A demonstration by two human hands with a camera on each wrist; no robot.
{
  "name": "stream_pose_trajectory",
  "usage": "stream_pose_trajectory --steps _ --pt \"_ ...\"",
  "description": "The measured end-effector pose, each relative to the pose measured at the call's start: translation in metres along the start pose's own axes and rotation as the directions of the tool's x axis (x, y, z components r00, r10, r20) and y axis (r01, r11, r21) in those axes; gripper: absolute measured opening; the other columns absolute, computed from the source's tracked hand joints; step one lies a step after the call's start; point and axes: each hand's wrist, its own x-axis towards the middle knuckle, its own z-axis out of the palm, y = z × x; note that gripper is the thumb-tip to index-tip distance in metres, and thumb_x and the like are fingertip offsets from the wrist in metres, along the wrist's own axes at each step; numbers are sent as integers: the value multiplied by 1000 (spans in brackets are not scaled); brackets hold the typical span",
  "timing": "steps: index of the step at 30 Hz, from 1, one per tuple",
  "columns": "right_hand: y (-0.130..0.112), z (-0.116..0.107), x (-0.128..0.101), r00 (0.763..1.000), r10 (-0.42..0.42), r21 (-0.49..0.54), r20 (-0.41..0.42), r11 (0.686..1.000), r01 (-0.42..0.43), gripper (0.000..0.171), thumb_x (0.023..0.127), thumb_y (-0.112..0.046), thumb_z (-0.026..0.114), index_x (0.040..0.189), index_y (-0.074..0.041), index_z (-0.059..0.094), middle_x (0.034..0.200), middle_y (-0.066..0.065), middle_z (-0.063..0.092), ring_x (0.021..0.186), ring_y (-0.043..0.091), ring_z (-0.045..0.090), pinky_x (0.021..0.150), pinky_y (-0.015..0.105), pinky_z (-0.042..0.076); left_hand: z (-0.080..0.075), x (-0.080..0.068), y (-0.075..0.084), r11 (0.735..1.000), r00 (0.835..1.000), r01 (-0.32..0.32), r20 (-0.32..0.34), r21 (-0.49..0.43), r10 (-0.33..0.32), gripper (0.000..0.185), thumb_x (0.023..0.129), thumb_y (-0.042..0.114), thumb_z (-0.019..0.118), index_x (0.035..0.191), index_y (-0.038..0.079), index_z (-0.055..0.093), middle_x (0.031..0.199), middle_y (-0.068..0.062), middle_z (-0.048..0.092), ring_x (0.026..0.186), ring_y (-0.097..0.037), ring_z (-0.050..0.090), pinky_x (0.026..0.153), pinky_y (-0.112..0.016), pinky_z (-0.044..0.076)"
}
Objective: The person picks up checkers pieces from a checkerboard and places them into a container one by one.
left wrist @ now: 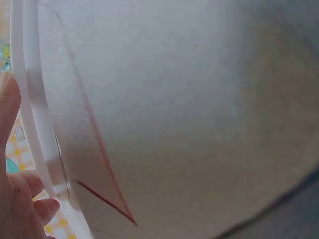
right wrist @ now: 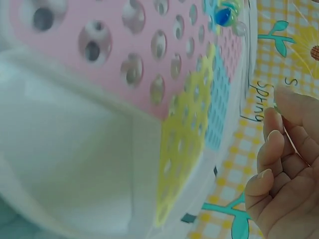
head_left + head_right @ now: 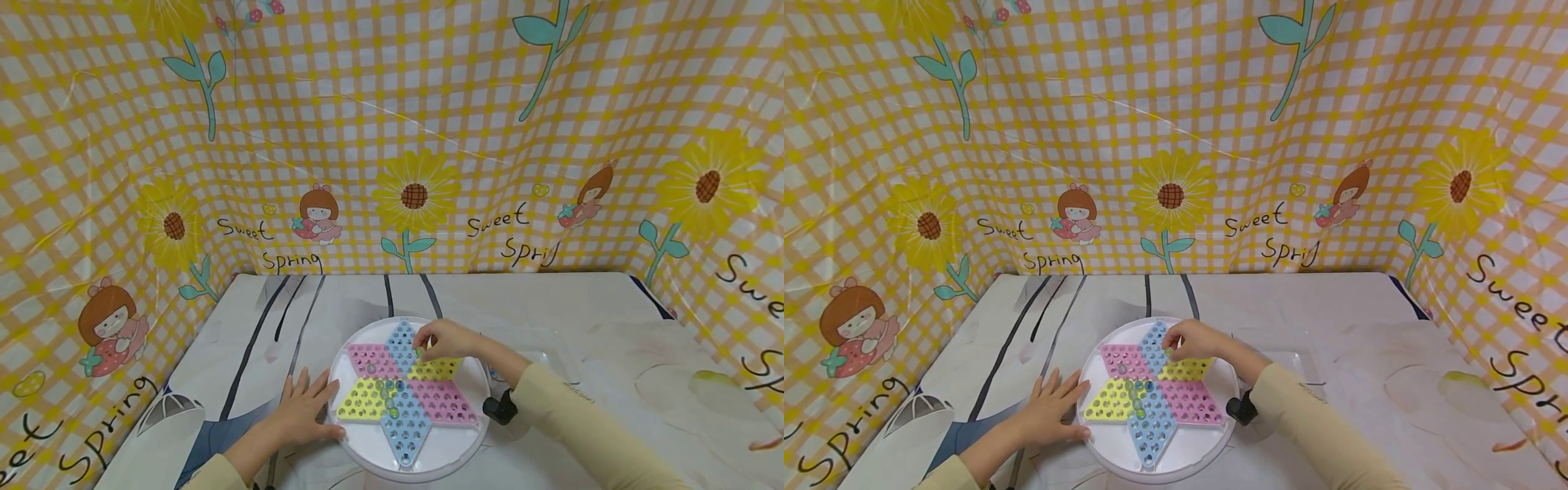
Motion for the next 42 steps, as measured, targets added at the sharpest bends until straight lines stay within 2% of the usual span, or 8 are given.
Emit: stream_pose_trajectory --steps 8,14,22,30,42 --pt "-1 -16 -20 1000 18 13 -21 1000 -17 13 79 -4 67 91 -1 65 79 -2 58 67 14 49 56 19 43 0 -1 0 1000 1000 -1 -3 -29 1 91 73 66 58 141 9 36 150 -15 23 134 -52 6 103 -67 1" --pt "5 -25 -34 999 2 10 -51 1000 -2 16 78 -4 67 93 1 65 79 -2 58 65 11 47 55 19 42 -1 -2 1 999 1000 -7 -9 -38 7 92 72 66 58 140 9 37 149 -16 23 133 -52 6 103 -67 0" --pt "11 -36 -50 992 76 34 -97 997 -73 18 79 -7 67 95 0 64 80 0 57 70 14 49 57 21 44 1 0 0 1000 1000 3 -1 -12 -3 91 73 66 58 141 10 35 150 -15 23 134 -52 7 103 -67 2" --pt "23 -48 -65 984 92 24 -151 996 -89 17 79 -8 66 95 -3 64 77 -1 55 71 14 46 56 20 43 0 0 1 1000 1000 4 6 -25 -4 91 73 66 58 141 10 36 150 -15 22 134 -51 6 103 -67 1" --pt "45 -58 -93 976 143 31 -165 990 -139 19 81 -11 67 97 0 63 82 0 57 73 13 46 59 20 44 -2 -1 2 1000 1000 5 15 -31 -5 91 73 65 58 141 9 35 150 -16 23 134 -51 6 103 -67 1"
